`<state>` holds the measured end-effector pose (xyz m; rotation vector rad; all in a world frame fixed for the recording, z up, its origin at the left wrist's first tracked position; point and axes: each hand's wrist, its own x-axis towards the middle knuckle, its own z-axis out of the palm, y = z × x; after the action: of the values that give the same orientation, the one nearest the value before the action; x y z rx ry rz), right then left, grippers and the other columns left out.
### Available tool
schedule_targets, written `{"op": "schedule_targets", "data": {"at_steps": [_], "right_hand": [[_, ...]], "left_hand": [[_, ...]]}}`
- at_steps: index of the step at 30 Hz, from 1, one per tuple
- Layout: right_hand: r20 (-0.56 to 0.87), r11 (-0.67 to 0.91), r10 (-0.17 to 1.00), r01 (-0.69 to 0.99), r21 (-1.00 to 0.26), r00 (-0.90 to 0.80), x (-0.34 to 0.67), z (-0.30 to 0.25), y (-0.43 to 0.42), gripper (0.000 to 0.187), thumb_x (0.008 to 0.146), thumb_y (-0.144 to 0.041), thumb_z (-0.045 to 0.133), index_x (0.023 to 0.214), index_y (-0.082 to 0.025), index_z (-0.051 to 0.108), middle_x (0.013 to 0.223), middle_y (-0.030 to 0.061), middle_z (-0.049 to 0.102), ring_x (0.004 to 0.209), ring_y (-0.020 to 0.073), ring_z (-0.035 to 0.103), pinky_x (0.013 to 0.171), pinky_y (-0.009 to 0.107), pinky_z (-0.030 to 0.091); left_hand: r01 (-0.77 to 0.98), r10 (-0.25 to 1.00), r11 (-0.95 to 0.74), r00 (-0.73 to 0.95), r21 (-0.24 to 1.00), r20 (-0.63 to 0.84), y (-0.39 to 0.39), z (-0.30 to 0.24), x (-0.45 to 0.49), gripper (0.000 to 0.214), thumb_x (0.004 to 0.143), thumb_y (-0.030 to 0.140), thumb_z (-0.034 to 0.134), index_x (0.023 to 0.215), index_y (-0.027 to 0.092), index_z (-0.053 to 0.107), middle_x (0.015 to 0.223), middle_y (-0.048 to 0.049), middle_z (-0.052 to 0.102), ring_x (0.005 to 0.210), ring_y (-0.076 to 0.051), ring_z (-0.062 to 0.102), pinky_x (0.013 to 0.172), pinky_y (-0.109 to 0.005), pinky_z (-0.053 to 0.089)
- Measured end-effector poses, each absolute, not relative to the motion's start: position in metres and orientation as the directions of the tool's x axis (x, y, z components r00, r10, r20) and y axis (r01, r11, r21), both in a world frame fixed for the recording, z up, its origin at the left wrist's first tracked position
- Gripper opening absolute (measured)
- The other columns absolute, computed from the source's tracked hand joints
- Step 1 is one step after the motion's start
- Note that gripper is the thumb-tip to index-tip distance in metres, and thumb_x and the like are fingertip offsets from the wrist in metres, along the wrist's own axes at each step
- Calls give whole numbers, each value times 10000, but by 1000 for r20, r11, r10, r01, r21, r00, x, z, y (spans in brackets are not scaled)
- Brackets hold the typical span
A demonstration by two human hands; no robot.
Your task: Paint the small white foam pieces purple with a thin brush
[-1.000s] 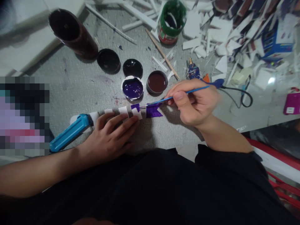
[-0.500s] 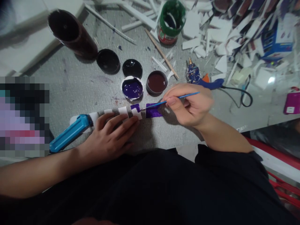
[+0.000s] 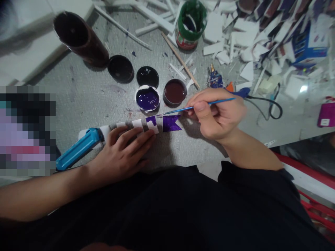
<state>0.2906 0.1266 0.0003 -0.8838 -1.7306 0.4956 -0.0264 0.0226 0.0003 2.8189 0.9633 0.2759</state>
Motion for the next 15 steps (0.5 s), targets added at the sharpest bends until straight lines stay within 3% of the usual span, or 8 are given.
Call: {"op": "schedule_targets", "data": {"at_steps": [6,12,15], "right_hand": [[618,686,728,288,-669,-297,291,1,128,167,1142,-326,781,1013,-248,853,774,-21,810,665,173,832,466,269,560],[651,676,735,280,-682,-188,288,2,127,214,1175,-370,751,1033,-259,867,758,-36,783,611,143,790,485,259,566],[624,672,741,275,-688,-248,290,1,126,188,1158,-363,774,1025,-261,860,759,-34,787,647,160,817,490,266,567]], "left_hand": [[594,620,-780,776,196,117,22,0,-26,569,1171,438,709,1687,204,756,1718,-119,760,1445,-389,688,1236,-590,592],[603,633,-763,770,232,83,19,-4,-27,619,1128,434,773,1716,246,738,1758,-120,725,1495,-402,663,1286,-604,574],[608,639,-759,763,233,93,19,-4,-27,609,1134,440,761,1711,246,743,1753,-116,729,1493,-398,661,1279,-597,576]]}}
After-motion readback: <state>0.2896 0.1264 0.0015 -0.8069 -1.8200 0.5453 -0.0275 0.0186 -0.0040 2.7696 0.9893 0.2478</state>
